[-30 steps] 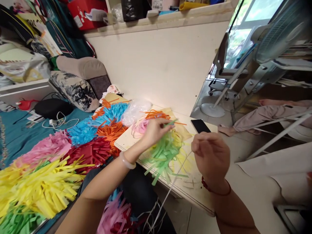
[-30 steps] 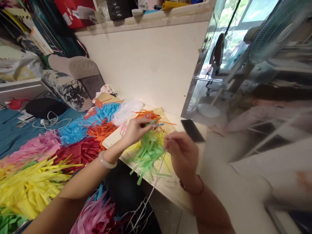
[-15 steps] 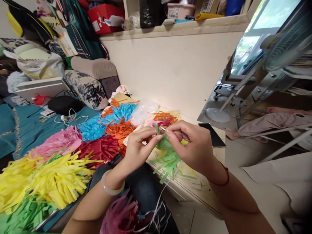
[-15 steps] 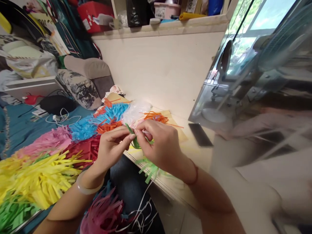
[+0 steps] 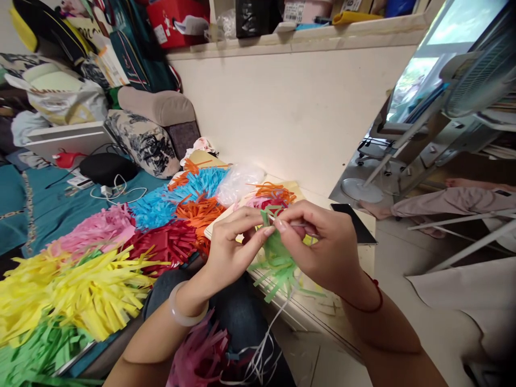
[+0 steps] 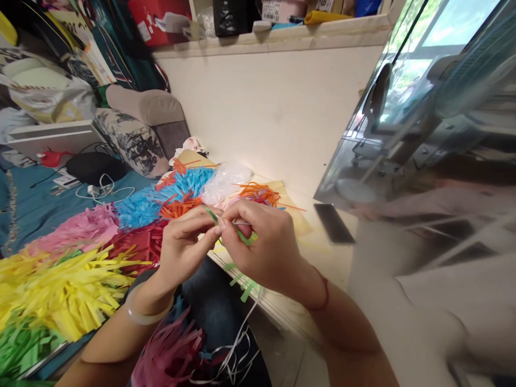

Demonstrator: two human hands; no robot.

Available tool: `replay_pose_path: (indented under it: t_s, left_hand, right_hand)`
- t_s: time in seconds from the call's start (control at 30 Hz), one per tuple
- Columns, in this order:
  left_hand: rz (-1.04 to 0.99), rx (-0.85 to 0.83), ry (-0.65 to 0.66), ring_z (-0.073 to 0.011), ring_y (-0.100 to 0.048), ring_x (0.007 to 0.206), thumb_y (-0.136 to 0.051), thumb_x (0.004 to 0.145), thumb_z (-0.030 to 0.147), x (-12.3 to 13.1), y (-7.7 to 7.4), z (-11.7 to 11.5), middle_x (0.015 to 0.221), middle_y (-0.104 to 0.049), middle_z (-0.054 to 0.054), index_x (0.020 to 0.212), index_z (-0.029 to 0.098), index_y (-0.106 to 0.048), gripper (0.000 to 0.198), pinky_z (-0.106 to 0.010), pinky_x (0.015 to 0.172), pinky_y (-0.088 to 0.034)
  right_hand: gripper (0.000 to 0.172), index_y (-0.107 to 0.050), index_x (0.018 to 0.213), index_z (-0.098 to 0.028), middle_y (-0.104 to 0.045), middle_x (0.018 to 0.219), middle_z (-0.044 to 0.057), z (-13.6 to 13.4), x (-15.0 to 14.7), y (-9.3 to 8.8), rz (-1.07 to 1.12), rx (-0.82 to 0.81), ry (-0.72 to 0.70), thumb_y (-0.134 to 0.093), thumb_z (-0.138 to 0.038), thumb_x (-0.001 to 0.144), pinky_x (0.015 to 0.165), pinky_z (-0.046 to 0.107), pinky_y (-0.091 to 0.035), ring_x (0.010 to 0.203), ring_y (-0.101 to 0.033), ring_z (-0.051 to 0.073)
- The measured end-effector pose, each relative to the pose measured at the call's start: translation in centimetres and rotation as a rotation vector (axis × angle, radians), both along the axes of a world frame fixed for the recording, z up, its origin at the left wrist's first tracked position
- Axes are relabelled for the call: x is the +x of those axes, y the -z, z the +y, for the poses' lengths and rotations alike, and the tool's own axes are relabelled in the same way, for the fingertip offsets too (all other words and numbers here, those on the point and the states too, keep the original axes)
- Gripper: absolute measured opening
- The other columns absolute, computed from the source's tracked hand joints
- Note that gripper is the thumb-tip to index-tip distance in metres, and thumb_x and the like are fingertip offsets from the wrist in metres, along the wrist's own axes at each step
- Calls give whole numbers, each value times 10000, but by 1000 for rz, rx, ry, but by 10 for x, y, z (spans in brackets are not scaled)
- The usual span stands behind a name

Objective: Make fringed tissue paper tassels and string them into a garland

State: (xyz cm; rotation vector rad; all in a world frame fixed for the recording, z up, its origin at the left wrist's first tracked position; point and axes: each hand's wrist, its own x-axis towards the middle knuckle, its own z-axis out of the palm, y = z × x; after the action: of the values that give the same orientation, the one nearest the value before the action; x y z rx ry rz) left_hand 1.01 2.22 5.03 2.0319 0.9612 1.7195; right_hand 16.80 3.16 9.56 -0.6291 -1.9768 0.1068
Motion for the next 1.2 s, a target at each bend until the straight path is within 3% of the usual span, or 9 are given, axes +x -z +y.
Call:
replay_pose_path:
  t_s: [0.1, 0.2, 0.27, 0.6, 0.73, 0.97, 1.1, 1.2]
  left_hand:
    - [-73, -39, -3, -74, -524, 553, -658, 828, 202, 0, 3, 0, 805, -669, -44, 959, 164, -695, 141, -182, 468, -419]
    - [-166, -57, 39, -50, -474, 489, -674, 821, 195, 1, 7, 0, 765, -641, 4, 1308, 244, -513, 516, -168, 456, -418]
    - [-170, -35, 66, -43, -477, 500, -668, 826, 191, 1, 8, 1, 818, -639, -1, 1373, 272, -437, 599, -161, 457, -417]
    - [-154, 48, 104, -61, -531, 595, -640, 833, 138, 6, 8, 0, 939, -655, -39, 1259, 249, -552, 449, -157, 474, -429]
    - [-175, 13, 92, -37, -508, 538, -642, 831, 137, 8, 8, -1, 1030, -669, -56, 1201, 246, -593, 389, -157, 457, -420]
    - [-200, -121, 166, -63, -499, 519, -693, 800, 179, 5, 2, -4, 725, -638, 12, 1296, 254, -524, 529, -170, 468, -415]
    - [-110, -85, 76, -89, -534, 590, -723, 767, 178, 1, 1, -2, 737, -668, -9, 979, 202, -698, 215, -208, 531, -424]
    - [-52, 2, 28, -104, -540, 624, -721, 766, 164, -1, -1, -1, 703, -663, -1, 860, 195, -717, 100, -236, 596, -440]
  right_hand:
    - [121, -578, 678, -133, -471, 532, -48, 0, 1, -1, 16, -9, -15, -549, -94, 789, 506, 187, -357, 486, -418, 49]
    - [125, -577, 679, -135, -462, 520, -53, 0, 1, -1, 21, -14, -20, -546, -88, 791, 510, 186, -359, 482, -415, 46]
    - [117, -576, 686, -135, -467, 522, -54, 0, 1, -1, 24, -16, -25, -552, -87, 790, 512, 185, -360, 479, -413, 44]
    - [79, -587, 730, -145, -484, 535, -58, 0, 0, -1, 48, -23, -16, -568, -98, 790, 497, 184, -361, 469, -398, 43]
    - [117, -567, 703, -162, -499, 543, -54, -3, 1, -1, 49, -41, -3, -553, -125, 813, 491, 185, -366, 470, -399, 48]
    - [82, -607, 742, -158, -544, 570, -49, 0, 2, -2, 75, -87, -20, -585, -108, 803, 501, 182, -390, 490, -448, 51]
    - [39, -666, 820, -146, -617, 625, -26, 6, 2, -1, 105, -222, -100, -635, -170, 824, 482, 177, -404, 507, -490, 54]
    - [86, -689, 844, -141, -670, 697, 3, 9, 2, 0, 111, -348, -196, -685, -211, 795, 495, 185, -442, 543, -538, 69]
